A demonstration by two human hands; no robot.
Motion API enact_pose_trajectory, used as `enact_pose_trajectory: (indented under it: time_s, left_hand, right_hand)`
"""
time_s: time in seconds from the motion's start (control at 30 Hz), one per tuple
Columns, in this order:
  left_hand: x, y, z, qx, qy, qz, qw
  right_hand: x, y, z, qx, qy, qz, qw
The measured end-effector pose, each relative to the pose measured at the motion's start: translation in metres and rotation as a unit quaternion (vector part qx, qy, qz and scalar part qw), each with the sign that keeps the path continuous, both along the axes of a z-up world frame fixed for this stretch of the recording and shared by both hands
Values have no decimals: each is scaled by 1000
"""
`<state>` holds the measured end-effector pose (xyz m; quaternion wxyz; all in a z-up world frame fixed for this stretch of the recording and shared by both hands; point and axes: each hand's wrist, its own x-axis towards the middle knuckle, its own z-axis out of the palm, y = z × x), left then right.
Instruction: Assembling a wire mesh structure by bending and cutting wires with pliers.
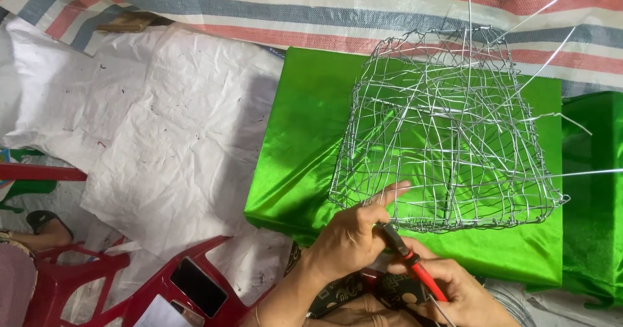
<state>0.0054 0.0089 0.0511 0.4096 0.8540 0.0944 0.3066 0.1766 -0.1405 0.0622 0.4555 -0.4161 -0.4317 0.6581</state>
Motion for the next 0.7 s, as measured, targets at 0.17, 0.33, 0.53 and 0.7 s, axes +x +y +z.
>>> enact_pose_trajectory:
  time_s: [0.17, 0.33, 0.53, 0.7]
  left_hand:
    - [0, 3, 3, -18, -13, -18, 1000]
    - [0, 3, 6, -3, -2, -9, 1000]
    - [-2, 1, -1, -22, 16, -22, 999]
    - [-1, 1, -4, -14, 2, -19, 1000]
  right_hand:
    - [11, 2, 1, 9, -31, 23, 999]
    - [17, 1, -2, 6, -57, 35, 998]
    - [18, 5, 10, -24, -98, 63, 993]
    - [16, 5, 10, 33, -138, 61, 988]
